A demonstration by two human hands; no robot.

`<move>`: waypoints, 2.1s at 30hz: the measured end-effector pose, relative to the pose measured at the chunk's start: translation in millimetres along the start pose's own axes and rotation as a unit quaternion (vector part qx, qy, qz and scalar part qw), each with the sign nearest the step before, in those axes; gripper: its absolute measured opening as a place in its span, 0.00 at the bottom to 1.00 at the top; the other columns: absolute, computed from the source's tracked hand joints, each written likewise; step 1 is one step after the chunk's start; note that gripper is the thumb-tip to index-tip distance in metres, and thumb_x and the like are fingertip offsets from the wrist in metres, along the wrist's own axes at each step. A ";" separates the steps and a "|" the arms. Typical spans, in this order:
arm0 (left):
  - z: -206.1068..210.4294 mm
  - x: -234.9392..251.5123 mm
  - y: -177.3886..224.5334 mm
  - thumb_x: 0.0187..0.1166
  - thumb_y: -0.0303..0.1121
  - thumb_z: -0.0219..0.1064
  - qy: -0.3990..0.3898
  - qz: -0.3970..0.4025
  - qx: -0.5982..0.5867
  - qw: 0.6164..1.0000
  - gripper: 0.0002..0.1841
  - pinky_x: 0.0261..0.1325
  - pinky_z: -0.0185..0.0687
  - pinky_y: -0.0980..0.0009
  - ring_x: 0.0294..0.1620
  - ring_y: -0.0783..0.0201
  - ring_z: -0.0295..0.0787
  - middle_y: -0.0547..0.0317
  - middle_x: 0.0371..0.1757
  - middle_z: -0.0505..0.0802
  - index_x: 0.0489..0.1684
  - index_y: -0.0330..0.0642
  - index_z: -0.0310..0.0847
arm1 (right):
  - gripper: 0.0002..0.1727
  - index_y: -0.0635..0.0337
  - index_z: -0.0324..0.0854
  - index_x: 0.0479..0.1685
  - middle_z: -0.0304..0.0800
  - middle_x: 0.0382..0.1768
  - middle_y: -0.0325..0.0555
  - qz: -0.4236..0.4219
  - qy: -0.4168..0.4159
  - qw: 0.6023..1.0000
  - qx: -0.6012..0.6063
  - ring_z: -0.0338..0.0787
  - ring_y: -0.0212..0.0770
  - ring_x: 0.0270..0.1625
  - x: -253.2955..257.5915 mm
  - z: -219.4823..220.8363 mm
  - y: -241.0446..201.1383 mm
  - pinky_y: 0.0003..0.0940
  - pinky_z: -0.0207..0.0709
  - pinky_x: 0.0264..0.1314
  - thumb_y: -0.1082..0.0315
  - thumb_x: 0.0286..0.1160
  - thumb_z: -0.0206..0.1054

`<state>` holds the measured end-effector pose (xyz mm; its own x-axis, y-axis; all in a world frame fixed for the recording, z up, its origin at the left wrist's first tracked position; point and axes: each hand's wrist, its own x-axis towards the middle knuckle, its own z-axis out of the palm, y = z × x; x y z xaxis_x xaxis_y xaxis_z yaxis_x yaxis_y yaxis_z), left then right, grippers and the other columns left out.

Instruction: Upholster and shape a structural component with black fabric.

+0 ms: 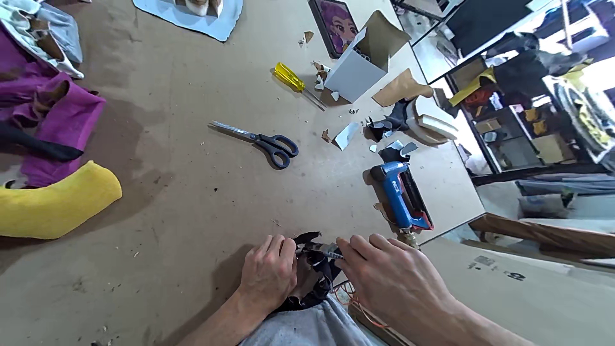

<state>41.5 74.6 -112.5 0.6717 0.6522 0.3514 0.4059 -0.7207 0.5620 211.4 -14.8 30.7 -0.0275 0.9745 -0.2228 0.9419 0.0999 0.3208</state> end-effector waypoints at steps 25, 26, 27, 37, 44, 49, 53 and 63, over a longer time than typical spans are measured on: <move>4.2 38.1 -8.7 0.80 0.52 0.59 -0.120 -0.037 -0.024 0.992 0.21 0.30 0.86 0.60 0.30 0.62 0.90 0.62 0.27 0.90 0.29 0.48 0.91 | 0.17 0.54 0.84 0.55 0.91 0.38 0.35 0.343 0.047 0.622 0.702 0.91 0.32 0.38 3.2 97.3 -35.0 0.35 0.86 0.41 0.53 0.76 0.66; 5.2 36.7 -10.2 0.83 0.51 0.57 -0.130 -0.040 -0.051 0.989 0.21 0.32 0.87 0.60 0.32 0.63 0.91 0.61 0.31 0.91 0.33 0.48 0.91 | 0.17 0.56 0.82 0.58 0.91 0.41 0.37 0.333 0.054 0.621 0.707 0.91 0.33 0.40 -3.5 98.7 -27.8 0.37 0.87 0.43 0.55 0.80 0.62; 4.5 35.6 -10.9 0.85 0.49 0.55 -0.141 -0.044 -0.075 0.986 0.21 0.36 0.89 0.60 0.36 0.64 0.92 0.61 0.36 0.93 0.39 0.48 0.92 | 0.16 0.57 0.81 0.58 0.90 0.41 0.40 0.334 0.057 0.616 0.711 0.90 0.35 0.38 -11.6 98.4 -17.2 0.38 0.85 0.39 0.58 0.83 0.59; 9.2 33.8 -18.2 0.72 0.31 0.62 -0.066 -0.061 -0.282 0.955 0.13 0.46 0.90 0.74 0.43 0.76 0.92 0.67 0.42 0.96 0.43 0.48 0.96 | 0.30 0.44 0.63 0.90 0.90 0.46 0.47 0.279 -0.174 0.594 0.734 0.88 0.43 0.24 -57.0 9.3 20.2 0.44 0.88 0.26 0.68 0.88 0.49; 15.4 36.3 -11.8 0.74 0.41 0.61 -0.053 -0.118 -0.217 0.968 0.15 0.30 0.82 0.75 0.27 0.80 0.85 0.74 0.25 0.91 0.31 0.52 0.97 | 0.32 0.50 0.63 0.91 0.91 0.42 0.47 0.360 -0.158 0.615 0.684 0.89 0.40 0.23 -39.5 -16.4 -21.0 0.42 0.90 0.27 0.70 0.84 0.49; 16.8 38.3 -13.2 0.76 0.42 0.60 -0.060 -0.114 -0.214 0.968 0.16 0.27 0.80 0.73 0.25 0.78 0.85 0.73 0.23 0.90 0.25 0.53 0.95 | 0.33 0.55 0.57 0.92 0.93 0.52 0.44 0.383 -0.172 0.591 0.689 0.92 0.39 0.25 -18.9 -18.6 -40.1 0.40 0.92 0.30 0.69 0.85 0.51; 15.9 39.7 -13.6 0.76 0.41 0.59 -0.063 -0.114 -0.212 0.969 0.17 0.25 0.77 0.71 0.23 0.76 0.84 0.72 0.21 0.88 0.21 0.52 0.92 | 0.34 0.60 0.56 0.92 0.94 0.55 0.43 0.377 -0.172 0.601 0.683 0.92 0.37 0.26 -6.7 -21.6 -53.9 0.39 0.91 0.32 0.68 0.84 0.53; 10.3 43.7 -13.6 0.86 0.46 0.50 -0.083 -0.154 -0.195 0.965 0.24 0.22 0.73 0.67 0.17 0.71 0.78 0.69 0.14 0.80 0.17 0.50 0.82 | 0.29 0.58 0.68 0.85 0.94 0.49 0.47 0.410 -0.058 0.667 0.619 0.91 0.43 0.25 -34.9 -39.3 -28.3 0.46 0.89 0.25 0.71 0.81 0.55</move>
<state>71.7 110.5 -112.4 0.6592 0.7518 0.0163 0.3595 -0.3342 0.8712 172.5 -43.7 65.6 0.6257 0.5695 -0.5331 0.1802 -0.7705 -0.6115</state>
